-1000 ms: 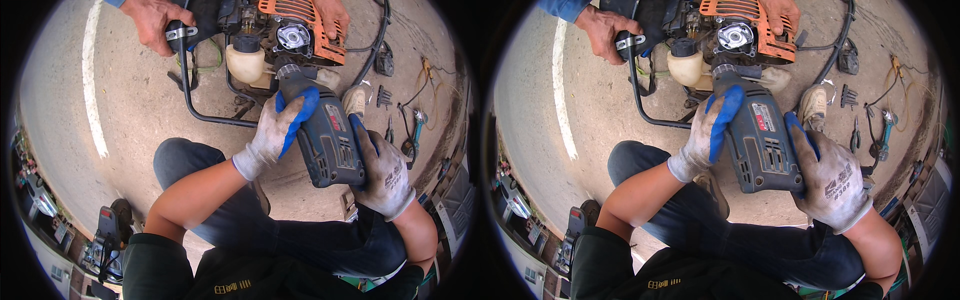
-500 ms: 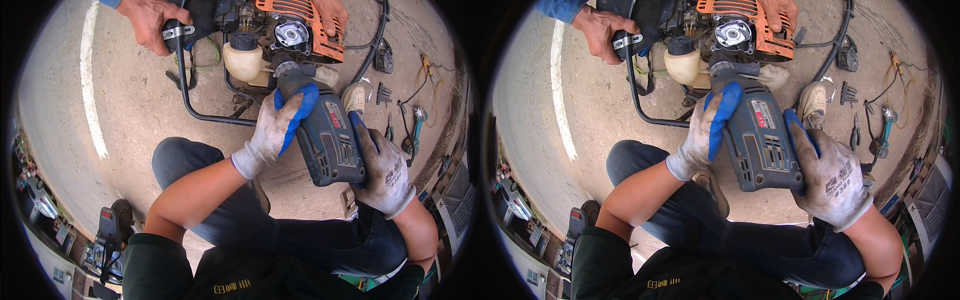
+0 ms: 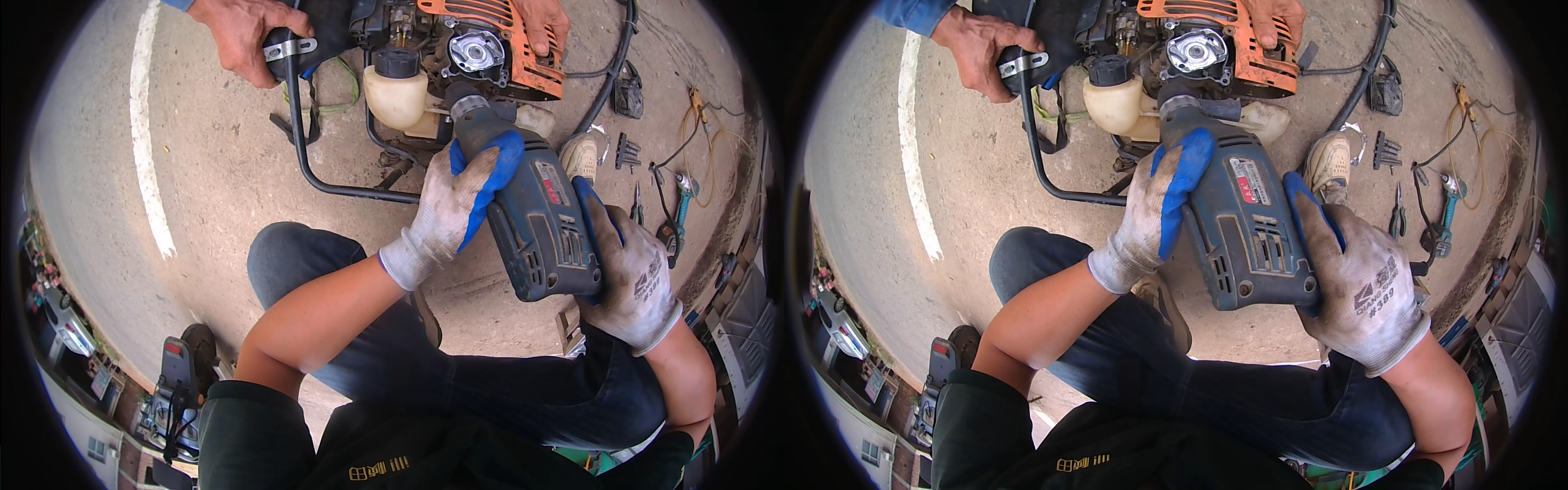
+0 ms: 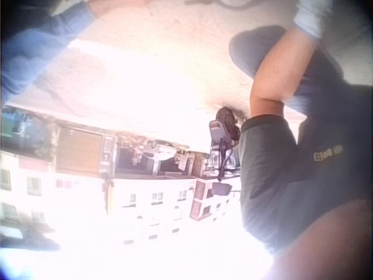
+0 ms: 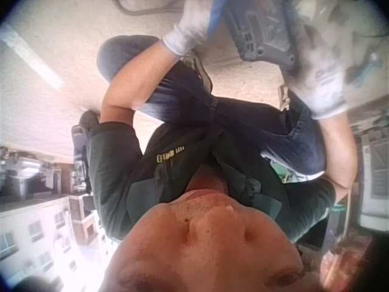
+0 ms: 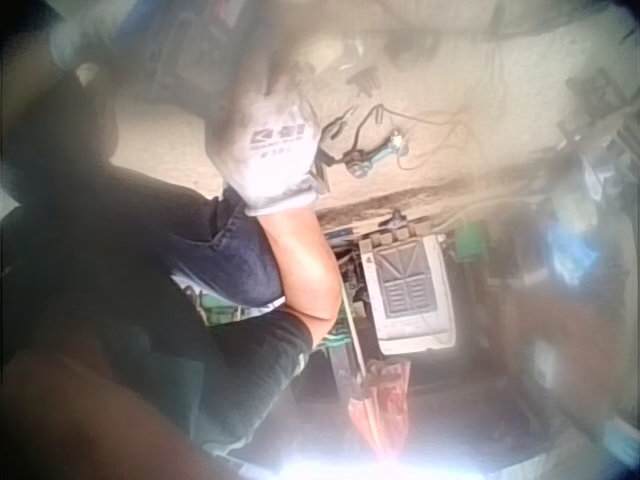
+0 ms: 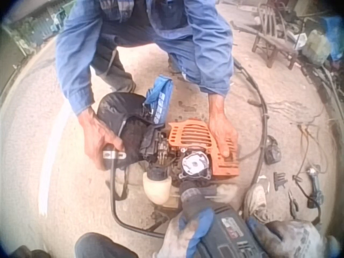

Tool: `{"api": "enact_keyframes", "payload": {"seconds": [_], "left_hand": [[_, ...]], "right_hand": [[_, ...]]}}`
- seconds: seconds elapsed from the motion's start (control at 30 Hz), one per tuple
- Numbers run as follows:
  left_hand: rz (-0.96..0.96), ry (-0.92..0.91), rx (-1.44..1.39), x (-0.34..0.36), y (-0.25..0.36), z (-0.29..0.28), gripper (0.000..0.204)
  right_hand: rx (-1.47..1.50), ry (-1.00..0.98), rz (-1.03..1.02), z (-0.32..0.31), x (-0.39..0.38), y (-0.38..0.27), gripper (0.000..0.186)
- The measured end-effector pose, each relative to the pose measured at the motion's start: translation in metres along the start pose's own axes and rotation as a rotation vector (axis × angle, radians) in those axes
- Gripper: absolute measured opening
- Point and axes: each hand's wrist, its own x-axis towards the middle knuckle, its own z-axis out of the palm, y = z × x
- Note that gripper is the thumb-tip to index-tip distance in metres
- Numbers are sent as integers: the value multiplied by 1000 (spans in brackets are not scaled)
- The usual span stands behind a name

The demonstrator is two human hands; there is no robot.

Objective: The person selects a drill bit and attaches it to a cordless drill. Then the person kneels and uses the drill on a small engine while another person holds the engine steady.

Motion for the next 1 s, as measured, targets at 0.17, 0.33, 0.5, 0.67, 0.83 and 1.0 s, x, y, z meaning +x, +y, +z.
{"api": "enact_keyframes", "payload": {"seconds": [0.17,0.33,0.5,0.67,0.83,1.0], "left_hand": [[333,-86,642,5,-2,-6,36],[98,-15,240,5,5,-2,39],[-138,-28,-1,5,10,2,39],[-202,-56,-21,5,11,2,43],[-225,-96,3,4,11,0,49],[-166,-117,55,2,8,-2,53]], "right_hand": [[30,28,2,-1,1,3,94],[70,20,10,-2,2,6,92],[43,62,-24,-1,4,7,93],[59,22,-1,-3,4,8,91],[53,42,-12,-3,5,8,88],[47,14,6,-3,4,10,85]]}}
